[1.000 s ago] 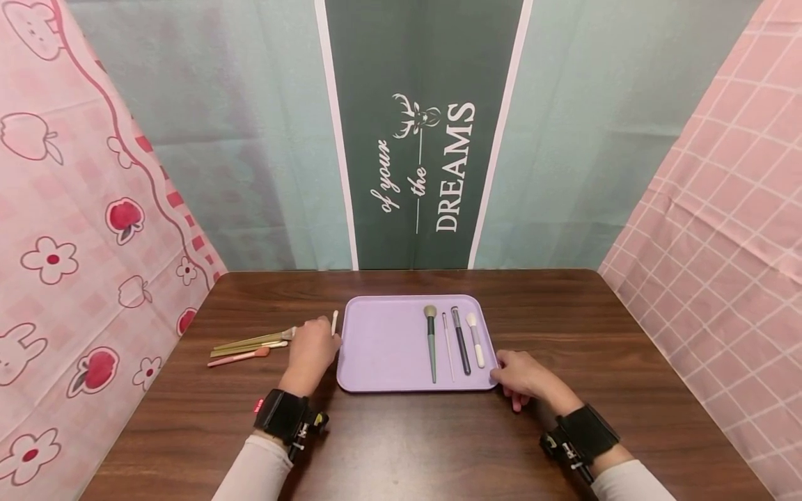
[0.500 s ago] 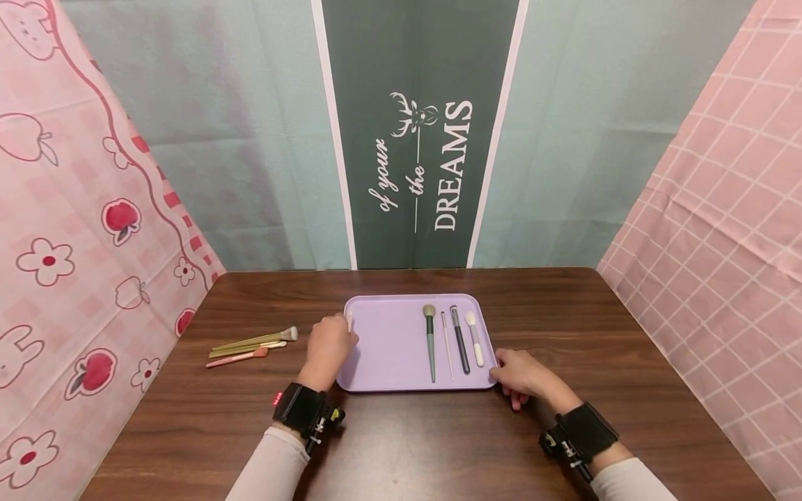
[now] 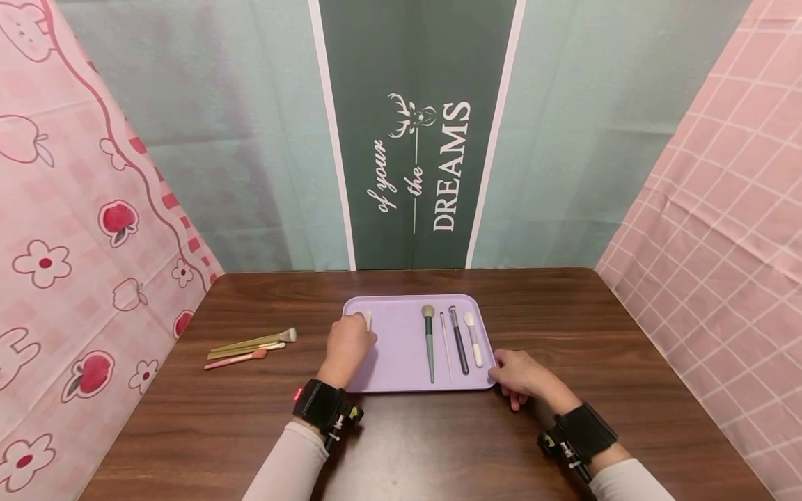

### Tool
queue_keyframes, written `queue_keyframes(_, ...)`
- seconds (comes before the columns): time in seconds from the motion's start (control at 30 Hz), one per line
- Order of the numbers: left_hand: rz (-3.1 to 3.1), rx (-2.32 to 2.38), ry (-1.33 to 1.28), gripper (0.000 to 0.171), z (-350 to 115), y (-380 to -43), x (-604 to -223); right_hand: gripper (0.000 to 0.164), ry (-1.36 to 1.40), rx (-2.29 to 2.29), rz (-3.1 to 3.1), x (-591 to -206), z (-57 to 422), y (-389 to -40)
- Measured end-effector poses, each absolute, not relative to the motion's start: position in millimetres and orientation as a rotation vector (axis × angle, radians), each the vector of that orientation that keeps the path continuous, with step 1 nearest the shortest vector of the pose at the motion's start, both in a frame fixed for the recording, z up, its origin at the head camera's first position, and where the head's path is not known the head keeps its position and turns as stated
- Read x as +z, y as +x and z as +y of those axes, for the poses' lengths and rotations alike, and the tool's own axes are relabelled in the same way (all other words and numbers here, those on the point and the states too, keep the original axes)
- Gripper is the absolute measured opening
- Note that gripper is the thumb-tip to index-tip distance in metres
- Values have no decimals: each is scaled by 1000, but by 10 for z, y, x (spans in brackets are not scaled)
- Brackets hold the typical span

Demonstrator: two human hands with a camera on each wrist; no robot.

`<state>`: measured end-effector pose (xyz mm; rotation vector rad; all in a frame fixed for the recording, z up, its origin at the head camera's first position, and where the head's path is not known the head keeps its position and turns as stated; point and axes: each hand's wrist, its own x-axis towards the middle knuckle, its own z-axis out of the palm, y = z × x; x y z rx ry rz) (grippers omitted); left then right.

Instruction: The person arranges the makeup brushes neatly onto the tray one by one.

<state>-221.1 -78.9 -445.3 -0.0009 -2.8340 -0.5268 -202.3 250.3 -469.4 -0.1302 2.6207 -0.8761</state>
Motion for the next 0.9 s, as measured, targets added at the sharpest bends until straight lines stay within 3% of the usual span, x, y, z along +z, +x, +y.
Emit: queue_keyframes(0.9,-2886,-604,-47,16,-250,-2304,-4581,7,-110,-867,2604,-4656,2488,-2012)
